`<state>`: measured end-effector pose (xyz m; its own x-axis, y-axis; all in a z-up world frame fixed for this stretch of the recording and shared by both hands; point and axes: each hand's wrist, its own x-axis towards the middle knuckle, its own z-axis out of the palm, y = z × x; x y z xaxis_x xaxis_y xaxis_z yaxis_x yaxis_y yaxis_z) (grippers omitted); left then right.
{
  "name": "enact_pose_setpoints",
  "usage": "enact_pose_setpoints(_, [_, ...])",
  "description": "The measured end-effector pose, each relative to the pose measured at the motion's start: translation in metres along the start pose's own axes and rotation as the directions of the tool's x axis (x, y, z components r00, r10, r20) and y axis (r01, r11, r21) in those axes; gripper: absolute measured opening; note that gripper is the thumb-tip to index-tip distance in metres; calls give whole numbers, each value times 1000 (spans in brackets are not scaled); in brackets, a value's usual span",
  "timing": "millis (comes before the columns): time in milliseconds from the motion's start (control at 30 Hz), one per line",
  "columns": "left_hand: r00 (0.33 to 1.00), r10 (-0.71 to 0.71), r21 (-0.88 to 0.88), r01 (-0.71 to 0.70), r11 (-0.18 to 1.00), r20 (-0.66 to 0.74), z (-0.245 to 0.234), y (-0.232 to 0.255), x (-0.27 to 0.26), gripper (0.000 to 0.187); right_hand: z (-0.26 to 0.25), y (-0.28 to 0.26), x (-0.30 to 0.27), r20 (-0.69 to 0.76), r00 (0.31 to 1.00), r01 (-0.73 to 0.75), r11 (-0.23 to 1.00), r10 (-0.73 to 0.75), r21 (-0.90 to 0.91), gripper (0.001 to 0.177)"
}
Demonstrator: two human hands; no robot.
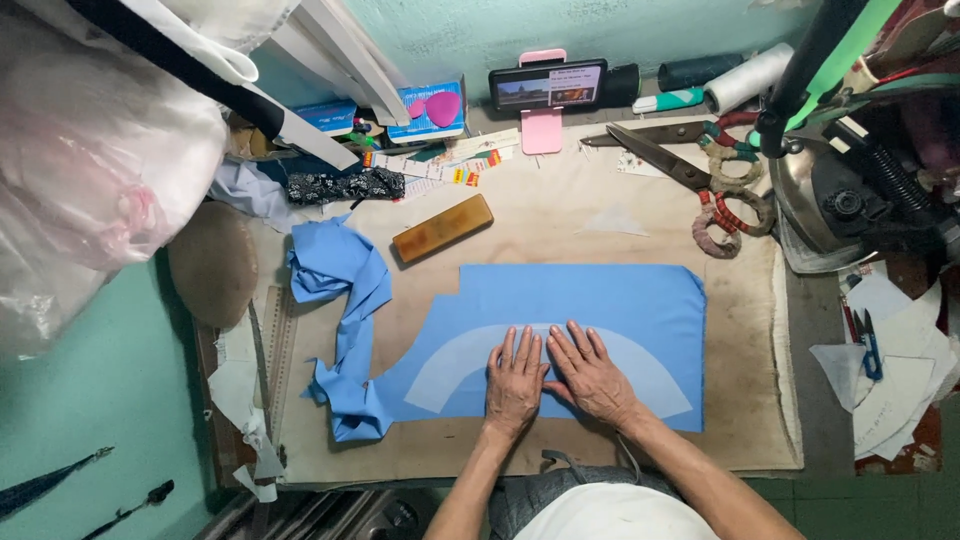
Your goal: The person irons a blue fabric piece on a work table, places a curved paper template on it, irons again, then uses scissors to trim the template edges. The person continues ironing the fabric with the template in place and finishes by lifting the fabric.
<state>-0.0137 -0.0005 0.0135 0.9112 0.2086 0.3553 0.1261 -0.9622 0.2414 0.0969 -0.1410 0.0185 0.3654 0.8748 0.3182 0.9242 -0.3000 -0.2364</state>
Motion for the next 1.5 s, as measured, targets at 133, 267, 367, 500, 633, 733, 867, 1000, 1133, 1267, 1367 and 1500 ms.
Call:
enact_pose_setpoints(133, [1000,-3,31,3,1000,8,1,0,0,50,-1,0,0,0,1000,-1,1000,1,-3,77])
enact_pose_setpoints(267, [1000,-18,65,17,998,10,-1,2,1,52,4,1,-3,4,1000,0,1000,0,12,76])
enact_pose_setpoints(367, [1000,-20,77,18,997,16,0,1,0,52,2,1,-2,6,1000,2,1000,-2,14,75])
enact_pose_setpoints(500, [999,-31,64,30,998,18,-1,1,0,50,2,1,-2,7,1000,0,1000,0,5,75])
enact_pose_setpoints(633, [999,-36,77,35,996,16,-2,2,0,50,2,1,-2,-6,1000,3,1000,-3,18,73])
enact_pose_setpoints(733, [999,-39,85,38,996,10,-2,2,1,50,2,2,-1,-6,1000,4,1000,-4,21,72])
enact_pose_setpoints(867, [999,-44,76,43,996,16,-6,3,3,50,1,2,-1,1,1000,-1,1000,1,21,71])
enact_pose_setpoints(1000, [998,-62,77,61,995,10,-3,3,3,51,3,2,-2,9,1000,-5,1000,5,11,71])
enact_pose_setpoints(1133, [997,-69,95,67,993,17,-3,4,3,52,4,2,-3,10,1000,-3,1000,3,4,71])
enact_pose_setpoints(1267, [997,-72,111,68,992,28,1,3,0,53,4,2,-3,5,1000,-3,1000,2,5,70])
enact_pose_setpoints(1367, [997,-80,113,77,991,22,1,3,-1,53,5,2,-3,13,1000,-5,1000,5,5,70])
enact_pose_setpoints(1500, [996,-82,120,80,990,17,4,4,-3,52,6,3,-4,1,1000,1,1000,-1,10,72])
